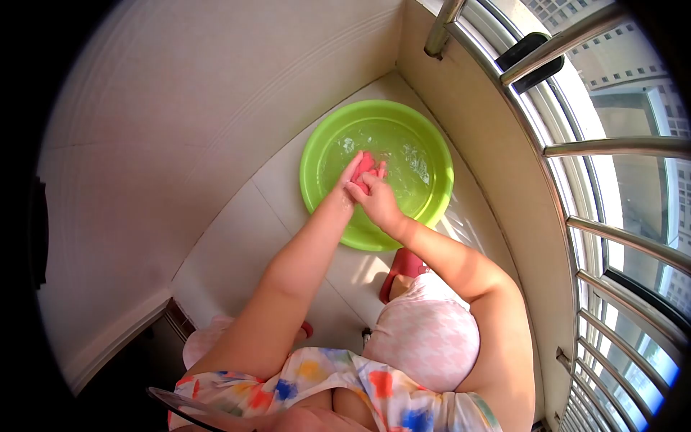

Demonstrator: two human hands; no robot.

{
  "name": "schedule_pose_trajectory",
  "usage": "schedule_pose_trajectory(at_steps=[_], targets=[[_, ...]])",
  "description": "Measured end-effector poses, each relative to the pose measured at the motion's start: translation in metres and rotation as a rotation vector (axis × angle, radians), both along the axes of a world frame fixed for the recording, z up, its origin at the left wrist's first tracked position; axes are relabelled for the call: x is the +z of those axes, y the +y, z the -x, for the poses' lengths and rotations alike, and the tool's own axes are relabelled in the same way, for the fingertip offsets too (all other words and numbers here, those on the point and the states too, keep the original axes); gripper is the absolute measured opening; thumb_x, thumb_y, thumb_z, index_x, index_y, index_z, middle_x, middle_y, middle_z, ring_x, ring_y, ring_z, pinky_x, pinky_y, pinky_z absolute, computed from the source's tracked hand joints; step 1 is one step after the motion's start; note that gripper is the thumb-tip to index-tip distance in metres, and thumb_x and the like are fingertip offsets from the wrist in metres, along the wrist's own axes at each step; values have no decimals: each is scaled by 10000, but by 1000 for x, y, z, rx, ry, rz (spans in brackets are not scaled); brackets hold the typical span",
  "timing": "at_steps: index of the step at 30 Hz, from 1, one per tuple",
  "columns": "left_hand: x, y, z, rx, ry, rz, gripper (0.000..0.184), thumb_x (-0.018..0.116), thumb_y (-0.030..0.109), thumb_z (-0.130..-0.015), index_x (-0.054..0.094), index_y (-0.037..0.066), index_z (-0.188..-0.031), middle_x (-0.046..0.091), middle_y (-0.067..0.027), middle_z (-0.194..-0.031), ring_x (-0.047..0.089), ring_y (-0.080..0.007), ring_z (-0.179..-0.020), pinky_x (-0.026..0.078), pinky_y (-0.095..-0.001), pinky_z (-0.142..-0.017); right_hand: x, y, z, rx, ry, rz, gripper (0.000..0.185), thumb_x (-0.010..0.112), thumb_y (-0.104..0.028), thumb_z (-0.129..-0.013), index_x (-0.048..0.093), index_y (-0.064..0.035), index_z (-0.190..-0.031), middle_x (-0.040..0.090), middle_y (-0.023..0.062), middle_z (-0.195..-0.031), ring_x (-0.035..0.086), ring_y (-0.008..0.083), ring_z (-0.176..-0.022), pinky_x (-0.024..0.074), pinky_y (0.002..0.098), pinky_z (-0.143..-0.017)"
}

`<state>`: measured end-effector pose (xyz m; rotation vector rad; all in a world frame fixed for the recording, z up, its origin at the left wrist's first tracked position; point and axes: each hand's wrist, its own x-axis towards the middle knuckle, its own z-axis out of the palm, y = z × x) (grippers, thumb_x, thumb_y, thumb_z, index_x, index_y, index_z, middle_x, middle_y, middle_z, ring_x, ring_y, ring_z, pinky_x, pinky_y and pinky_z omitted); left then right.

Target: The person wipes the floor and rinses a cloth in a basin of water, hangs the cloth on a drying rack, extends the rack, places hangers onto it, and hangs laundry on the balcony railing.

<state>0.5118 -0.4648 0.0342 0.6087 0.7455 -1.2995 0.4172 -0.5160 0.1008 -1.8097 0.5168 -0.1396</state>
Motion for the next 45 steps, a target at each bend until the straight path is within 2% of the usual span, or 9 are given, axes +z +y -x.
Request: schedule_pose_trajectory(at_steps=[10,18,23,26,28,32,34,38,45], targets=[[16,-9,17,-9,-182,-157,334,415,439,-929,530,144,-821,564,-19,-715,551,-180,-688,478,-341,-626,2,-35,-23,86,166,600,298,442,-303,-895,571,-76,-752,604,183,-706,588,377,-645,479,464,-579],[4,15,-15,-172,-649,-583,407,431,375,-926,368,231,-1301,482,-5,-1248,459,-218,-1153,329,-499,-969,-65,-86,-3,-64,265,581,311,472,-333,-900,526,-83,-1078,598,242,-794,593,369,-800,473,461,-679],[10,15,-8,-232,-554,-607,521,420,300,-928,193,254,-1395,310,-72,-1407,346,-251,-1246,289,-568,-949,-64,-86,2,427,591,263,400,537,-159,-796,467,-61,-1177,617,203,-824,602,399,-672,506,430,-645],[10,5,6,-218,-496,-651,484,407,315,-932,226,253,-1377,329,-62,-1400,379,-264,-1229,303,-571,-947,-102,-84,7,118,392,680,372,533,-177,-816,477,-18,-1148,616,170,-759,608,330,-617,503,392,-593],[11,0,18,-138,-397,-506,438,395,362,-936,292,264,-1350,340,-44,-1403,377,-281,-1242,308,-591,-950,-77,-69,-2,-143,452,56,342,537,-196,-838,489,-13,-1122,610,131,-753,600,269,-594,494,369,-560],[-28,-5,22,-47,-105,-140,359,377,433,-935,477,194,-1184,528,-52,-1166,523,-241,-1032,428,-452,-882,-99,-32,-10,-340,141,-369,297,553,-238,-869,511,-24,-1070,588,59,-744,567,153,-600,477,317,-542],[-4,-8,14,42,-132,-126,365,371,465,-931,540,176,-1079,581,-42,-1027,559,-216,-927,461,-391,-843,-22,-16,-12,-298,282,-484,263,585,-230,-863,532,-28,-1024,584,38,-748,534,131,-620,458,283,-585],[-79,9,-5,36,-256,264,345,465,471,-893,546,154,-1002,563,-70,-907,554,-227,-839,484,-396,-767,6,-2,-2,17,93,-65,207,596,-231,-846,578,-33,-905,575,137,-695,536,222,-626,441,316,-619],[-6,-6,11,2,-190,-80,420,395,495,-919,566,111,-938,559,-13,-772,542,-168,-695,478,-341,-681,15,-20,-18,117,199,509,360,457,-314,-907,580,-18,-743,584,228,-718,554,414,-673,441,458,-597]])
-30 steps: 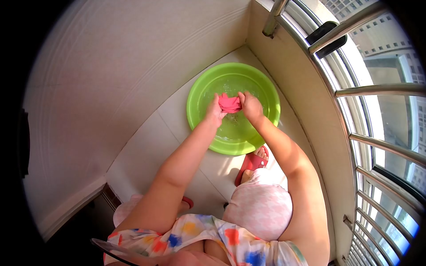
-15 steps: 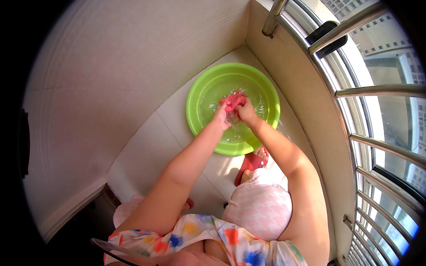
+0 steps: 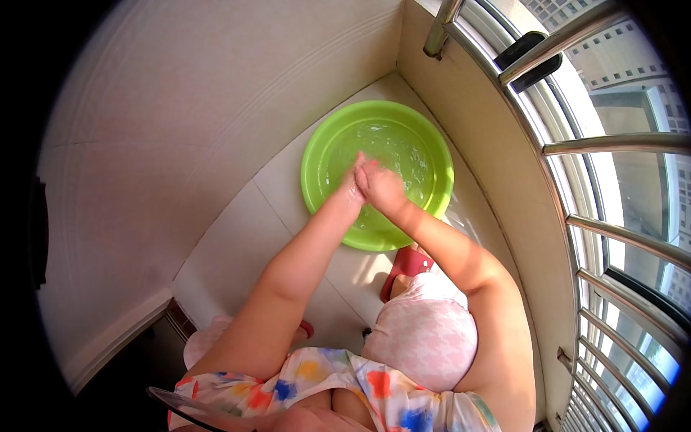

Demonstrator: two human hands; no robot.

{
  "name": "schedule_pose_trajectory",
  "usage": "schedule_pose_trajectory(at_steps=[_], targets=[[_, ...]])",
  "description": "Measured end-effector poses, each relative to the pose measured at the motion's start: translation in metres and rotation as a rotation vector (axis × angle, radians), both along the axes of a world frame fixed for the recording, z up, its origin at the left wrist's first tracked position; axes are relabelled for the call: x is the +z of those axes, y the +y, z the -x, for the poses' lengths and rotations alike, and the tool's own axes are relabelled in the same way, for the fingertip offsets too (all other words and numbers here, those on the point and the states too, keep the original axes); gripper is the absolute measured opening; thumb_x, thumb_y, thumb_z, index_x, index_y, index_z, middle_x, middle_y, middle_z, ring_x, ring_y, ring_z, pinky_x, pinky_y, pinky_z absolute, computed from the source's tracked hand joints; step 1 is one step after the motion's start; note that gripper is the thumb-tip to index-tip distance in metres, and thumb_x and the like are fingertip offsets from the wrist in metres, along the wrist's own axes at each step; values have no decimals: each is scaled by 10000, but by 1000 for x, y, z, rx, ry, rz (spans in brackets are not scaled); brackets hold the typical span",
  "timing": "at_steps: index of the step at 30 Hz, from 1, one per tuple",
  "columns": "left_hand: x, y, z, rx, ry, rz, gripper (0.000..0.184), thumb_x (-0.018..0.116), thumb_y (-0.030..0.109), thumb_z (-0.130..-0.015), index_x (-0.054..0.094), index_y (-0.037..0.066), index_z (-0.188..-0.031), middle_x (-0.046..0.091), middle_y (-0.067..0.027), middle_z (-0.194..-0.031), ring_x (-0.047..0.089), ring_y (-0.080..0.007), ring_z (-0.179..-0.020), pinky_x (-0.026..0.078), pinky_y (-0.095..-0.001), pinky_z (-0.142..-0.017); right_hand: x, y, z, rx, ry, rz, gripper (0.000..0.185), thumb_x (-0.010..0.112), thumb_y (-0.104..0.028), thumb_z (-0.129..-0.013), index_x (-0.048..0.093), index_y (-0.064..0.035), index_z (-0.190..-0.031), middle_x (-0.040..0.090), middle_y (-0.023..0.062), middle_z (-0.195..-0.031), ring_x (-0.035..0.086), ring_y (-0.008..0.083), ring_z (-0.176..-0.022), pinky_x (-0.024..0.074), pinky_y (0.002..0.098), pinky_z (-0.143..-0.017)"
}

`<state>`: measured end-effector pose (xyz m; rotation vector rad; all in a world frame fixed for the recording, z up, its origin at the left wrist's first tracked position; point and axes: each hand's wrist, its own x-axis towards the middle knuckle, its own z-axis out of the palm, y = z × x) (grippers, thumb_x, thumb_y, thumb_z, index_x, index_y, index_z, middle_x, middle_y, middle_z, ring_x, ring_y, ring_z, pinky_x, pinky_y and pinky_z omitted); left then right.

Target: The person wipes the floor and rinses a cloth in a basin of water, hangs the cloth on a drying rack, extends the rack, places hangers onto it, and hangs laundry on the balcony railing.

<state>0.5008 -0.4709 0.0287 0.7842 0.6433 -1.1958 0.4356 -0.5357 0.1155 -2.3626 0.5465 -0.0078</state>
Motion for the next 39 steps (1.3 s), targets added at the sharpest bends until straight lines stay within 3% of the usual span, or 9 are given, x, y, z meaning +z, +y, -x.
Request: schedule_pose_trajectory(at_steps=[3,8,12,16,21,26,28,37,39], targets=[[28,-11,7,-14,-68,-175,433,361,502,-928,575,126,-930,589,-16,-808,567,-156,-740,473,-330,-711,-26,-29,-4,-58,13,-55,387,385,-356,-918,567,-39,-789,589,219,-722,575,393,-717,465,473,-645],[48,17,-26,-239,-570,-370,447,447,377,-924,352,175,-1312,381,-88,-1340,414,-226,-1187,399,-493,-898,-50,-65,11,-90,-11,-19,231,501,-274,-888,625,-116,-1002,522,199,-1114,587,381,-836,487,430,-726],[28,43,-44,-347,-776,-553,517,576,223,-854,356,148,-1316,371,-99,-1348,414,-271,-1179,409,-464,-896,-55,-78,22,-119,-104,-108,205,557,-65,-803,628,-110,-990,548,155,-1005,603,321,-779,501,369,-700],[18,48,-36,-607,-1240,-503,475,599,90,-793,455,142,-1242,462,-143,-1248,483,-294,-1096,421,-364,-893,-19,-69,16,-113,-201,-136,78,552,-23,-756,582,-48,-824,554,126,-898,584,309,-734,474,390,-645],[-2,19,-6,-802,-1748,-512,432,614,55,-767,509,83,-1184,492,-143,-1204,468,-305,-1117,384,-356,-950,-71,-64,24,112,-60,186,170,586,-89,-743,578,-62,-910,580,136,-942,589,297,-853,478,396,-735],[14,13,-2,-1288,-1645,-773,374,611,192,-791,533,123,-1150,521,-100,-1180,451,-298,-1139,354,-406,-963,-105,-62,32,155,217,413,346,646,-211,-714,566,-73,-1021,596,137,-963,579,335,-893,468,410,-822],[11,17,-7,-1374,-1624,-787,296,600,246,-803,568,153,-1083,552,-77,-1136,472,-275,-1119,347,-428,-951,-89,-67,31,134,253,233,336,663,-243,-707,582,-73,-985,597,140,-973,583,325,-897,470,399,-809],[44,33,-37,-657,-1403,-412,230,558,266,-864,570,70,-984,638,-105,-867,605,-277,-774,466,-374,-714,-33,-88,19,70,305,-222,218,665,-211,-732,563,-21,-763,602,116,-825,610,218,-710,479,343,-663],[71,35,-42,-743,-1373,-364,215,583,234,-855,559,64,-984,633,-98,-853,601,-240,-768,467,-358,-717,-30,-93,16,-12,226,-477,173,605,-183,-787,537,-23,-792,595,94,-816,600,181,-687,476,322,-636]])
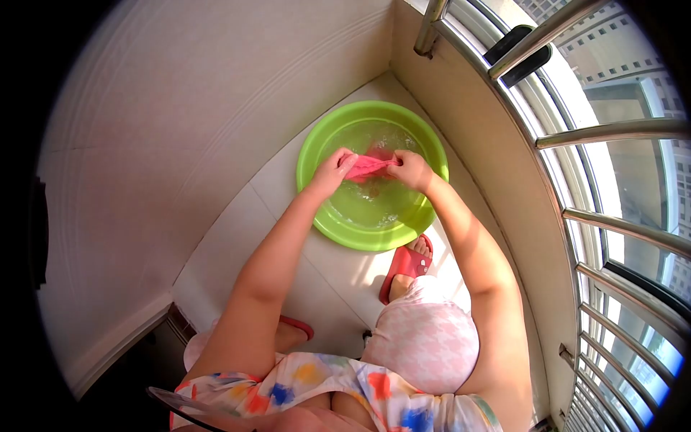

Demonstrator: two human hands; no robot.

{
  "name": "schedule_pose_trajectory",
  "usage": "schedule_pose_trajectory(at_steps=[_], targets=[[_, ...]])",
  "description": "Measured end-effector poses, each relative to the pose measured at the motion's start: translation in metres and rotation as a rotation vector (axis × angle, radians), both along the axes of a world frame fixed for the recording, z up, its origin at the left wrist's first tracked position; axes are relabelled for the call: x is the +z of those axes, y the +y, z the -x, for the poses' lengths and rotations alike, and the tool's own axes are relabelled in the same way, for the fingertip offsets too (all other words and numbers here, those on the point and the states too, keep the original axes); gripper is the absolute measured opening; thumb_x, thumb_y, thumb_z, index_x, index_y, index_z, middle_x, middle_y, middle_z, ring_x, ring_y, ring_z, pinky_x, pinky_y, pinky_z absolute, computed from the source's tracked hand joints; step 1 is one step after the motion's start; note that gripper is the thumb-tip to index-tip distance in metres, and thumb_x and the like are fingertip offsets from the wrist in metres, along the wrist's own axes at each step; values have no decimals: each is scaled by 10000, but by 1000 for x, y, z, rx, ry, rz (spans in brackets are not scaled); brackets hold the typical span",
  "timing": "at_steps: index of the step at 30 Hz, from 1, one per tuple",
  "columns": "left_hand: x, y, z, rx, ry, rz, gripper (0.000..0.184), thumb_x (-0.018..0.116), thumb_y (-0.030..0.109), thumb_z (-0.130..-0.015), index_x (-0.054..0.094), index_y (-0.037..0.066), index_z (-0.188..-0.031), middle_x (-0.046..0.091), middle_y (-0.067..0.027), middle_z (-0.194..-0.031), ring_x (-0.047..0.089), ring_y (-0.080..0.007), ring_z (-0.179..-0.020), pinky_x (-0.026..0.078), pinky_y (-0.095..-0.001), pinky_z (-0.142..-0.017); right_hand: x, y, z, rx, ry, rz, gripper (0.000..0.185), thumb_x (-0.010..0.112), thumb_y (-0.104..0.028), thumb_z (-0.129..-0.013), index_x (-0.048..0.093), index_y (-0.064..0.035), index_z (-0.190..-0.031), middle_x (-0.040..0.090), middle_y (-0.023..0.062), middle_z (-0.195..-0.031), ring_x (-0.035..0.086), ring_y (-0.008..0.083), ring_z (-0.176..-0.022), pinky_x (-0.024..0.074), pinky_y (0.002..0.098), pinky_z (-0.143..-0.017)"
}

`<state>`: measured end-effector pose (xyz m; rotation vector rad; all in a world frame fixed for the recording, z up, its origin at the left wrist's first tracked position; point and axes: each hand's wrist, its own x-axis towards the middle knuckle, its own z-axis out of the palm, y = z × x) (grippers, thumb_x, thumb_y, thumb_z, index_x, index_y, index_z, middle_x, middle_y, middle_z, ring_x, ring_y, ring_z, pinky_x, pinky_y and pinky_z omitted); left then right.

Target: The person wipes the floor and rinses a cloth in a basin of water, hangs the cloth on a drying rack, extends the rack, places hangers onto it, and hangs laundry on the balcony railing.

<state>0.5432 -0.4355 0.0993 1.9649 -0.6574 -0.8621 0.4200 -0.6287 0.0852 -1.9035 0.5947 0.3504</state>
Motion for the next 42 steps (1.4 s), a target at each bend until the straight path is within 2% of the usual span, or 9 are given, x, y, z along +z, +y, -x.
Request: schedule_pose_trajectory(at_steps=[2,11,13,18,19,22,29,35,42], targets=[[9,5,-3,-51,20,41,213,609,209,-843,551,58,-982,625,-88,-835,591,-201,-738,470,-340,-689,0,-5,-1,-239,-105,-395,130,536,-157,-841,510,-30,-825,583,69,-801,580,141,-672,469,293,-613],[-4,11,-31,7,337,170,209,611,204,-843,549,37,-953,593,-50,-781,535,-124,-565,440,-273,-491,54,-12,-16,-421,-204,-659,163,604,-107,-838,502,-48,-951,565,39,-816,547,112,-709,463,232,-603],[-32,8,-41,143,477,140,221,596,202,-848,560,34,-987,604,-79,-780,579,-174,-628,469,-294,-560,35,-18,-19,-454,-165,-589,176,602,-106,-837,503,-41,-967,573,50,-832,554,119,-685,469,238,-563],[-56,-3,-23,280,-107,-33,371,582,161,-830,513,89,-1187,597,-189,-916,578,-321,-913,446,-364,-831,-42,-18,-15,-275,-277,-360,381,638,-156,-806,501,-35,-1140,585,118,-961,596,196,-745,511,297,-614],[-53,-3,-18,273,-130,-58,421,585,145,-819,495,103,-1228,594,-211,-963,564,-345,-967,429,-375,-881,-45,-12,-13,-26,-322,216,465,642,-204,-799,483,-63,-1212,552,178,-1082,583,298,-900,491,377,-794],[-76,6,-3,61,-501,-107,501,587,108,-781,464,128,-1266,576,-223,-1060,570,-345,-951,429,-384,-888,-33,32,7,170,-155,647,493,645,-262,-787,488,-84,-1219,498,234,-1169,518,364,-1040,413,404,-923],[-146,9,14,516,507,-98,397,523,183,-843,485,68,-1221,542,-152,-1163,535,-291,-1038,430,-371,-904,-105,38,6,-151,-61,349,474,578,-139,-807,416,-68,-1247,531,228,-1117,560,346,-975,453,400,-853],[-68,-20,37,646,1489,328,459,407,452,-910,503,102,-1192,582,-73,-1113,586,-226,-927,470,-372,-853,-86,94,-1,-522,-209,-267,301,548,-99,-845,483,-38,-1132,593,172,-935,576,246,-886,477,322,-756],[-76,-25,35,554,1340,499,453,456,467,-903,471,98,-1164,561,-83,-1096,547,-227,-932,431,-383,-882,20,117,-2,-48,-508,213,219,596,-215,-834,544,-22,-743,553,163,-749,546,340,-710,439,403,-633]])
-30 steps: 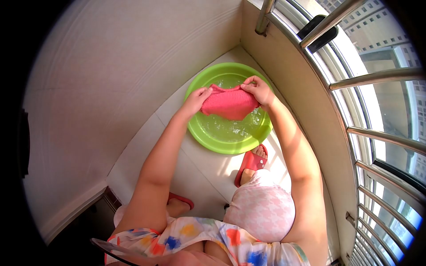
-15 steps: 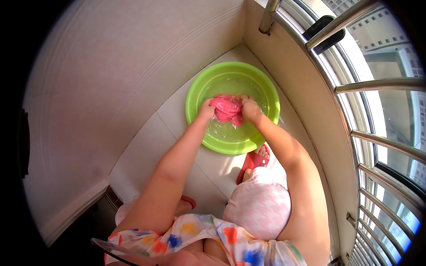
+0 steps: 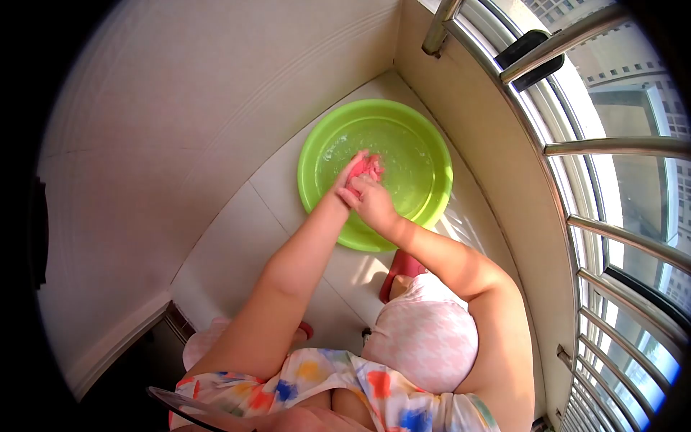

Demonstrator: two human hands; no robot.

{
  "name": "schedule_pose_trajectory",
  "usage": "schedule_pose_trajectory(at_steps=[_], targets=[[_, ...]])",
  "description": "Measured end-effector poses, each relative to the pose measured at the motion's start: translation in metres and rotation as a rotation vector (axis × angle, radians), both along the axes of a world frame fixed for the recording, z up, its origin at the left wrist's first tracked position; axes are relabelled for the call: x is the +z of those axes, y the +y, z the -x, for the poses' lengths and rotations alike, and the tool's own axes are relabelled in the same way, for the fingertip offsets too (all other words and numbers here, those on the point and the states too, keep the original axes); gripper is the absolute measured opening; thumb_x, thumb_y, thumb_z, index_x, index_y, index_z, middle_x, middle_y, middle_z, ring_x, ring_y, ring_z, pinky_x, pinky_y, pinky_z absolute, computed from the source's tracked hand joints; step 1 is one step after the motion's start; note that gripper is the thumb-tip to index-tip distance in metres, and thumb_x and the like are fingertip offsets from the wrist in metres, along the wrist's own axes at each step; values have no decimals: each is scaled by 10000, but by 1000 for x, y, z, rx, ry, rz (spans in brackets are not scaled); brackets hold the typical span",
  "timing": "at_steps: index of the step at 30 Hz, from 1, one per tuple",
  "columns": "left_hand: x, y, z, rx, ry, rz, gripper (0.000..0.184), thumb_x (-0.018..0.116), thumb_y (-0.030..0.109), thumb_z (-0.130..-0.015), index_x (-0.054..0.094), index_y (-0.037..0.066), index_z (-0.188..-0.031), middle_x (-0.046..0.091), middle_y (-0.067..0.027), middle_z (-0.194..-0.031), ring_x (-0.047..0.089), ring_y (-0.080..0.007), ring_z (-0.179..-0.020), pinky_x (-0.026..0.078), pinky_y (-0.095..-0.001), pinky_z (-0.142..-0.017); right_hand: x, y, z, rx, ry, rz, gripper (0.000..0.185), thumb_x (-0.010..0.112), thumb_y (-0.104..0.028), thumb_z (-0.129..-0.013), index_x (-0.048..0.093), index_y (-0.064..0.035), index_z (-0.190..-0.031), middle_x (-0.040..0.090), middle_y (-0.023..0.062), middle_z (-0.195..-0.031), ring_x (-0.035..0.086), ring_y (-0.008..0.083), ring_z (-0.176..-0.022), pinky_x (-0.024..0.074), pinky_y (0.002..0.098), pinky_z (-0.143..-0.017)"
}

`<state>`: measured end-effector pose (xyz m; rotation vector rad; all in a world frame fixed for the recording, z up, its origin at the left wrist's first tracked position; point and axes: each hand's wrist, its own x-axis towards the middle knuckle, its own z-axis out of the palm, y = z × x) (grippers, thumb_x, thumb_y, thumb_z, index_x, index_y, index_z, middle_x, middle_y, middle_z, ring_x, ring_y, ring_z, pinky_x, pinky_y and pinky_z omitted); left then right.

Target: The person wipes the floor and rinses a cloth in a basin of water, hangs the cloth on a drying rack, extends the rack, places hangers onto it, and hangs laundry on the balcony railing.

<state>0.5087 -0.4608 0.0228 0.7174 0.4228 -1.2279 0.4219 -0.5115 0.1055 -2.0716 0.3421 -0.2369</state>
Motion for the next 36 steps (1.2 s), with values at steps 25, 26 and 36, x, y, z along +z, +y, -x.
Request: schedule_pose_trajectory(at_steps=[25,26,36], targets=[[-5,9,-1,25,-267,-677,430,437,254,-923,359,179,-1340,520,-66,-1226,537,-216,-1044,452,-472,-836,-115,-69,8,-133,500,267,438,583,-124,-779,461,-97,-1199,553,228,-1048,579,369,-904,477,428,-779],[-7,7,2,6,-124,-556,425,398,309,-932,375,154,-1327,517,-75,-1228,530,-229,-1057,441,-489,-855,-126,-66,8,-246,440,219,422,582,-105,-778,469,-90,-1184,564,222,-1026,592,352,-884,484,419,-767],[-16,7,-2,18,221,75,496,316,527,-917,529,109,-1078,585,-90,-887,561,-244,-816,491,-414,-744,-11,-3,7,-63,61,-178,211,661,-177,-781,534,-10,-761,522,149,-755,531,311,-698,437,373,-637]])
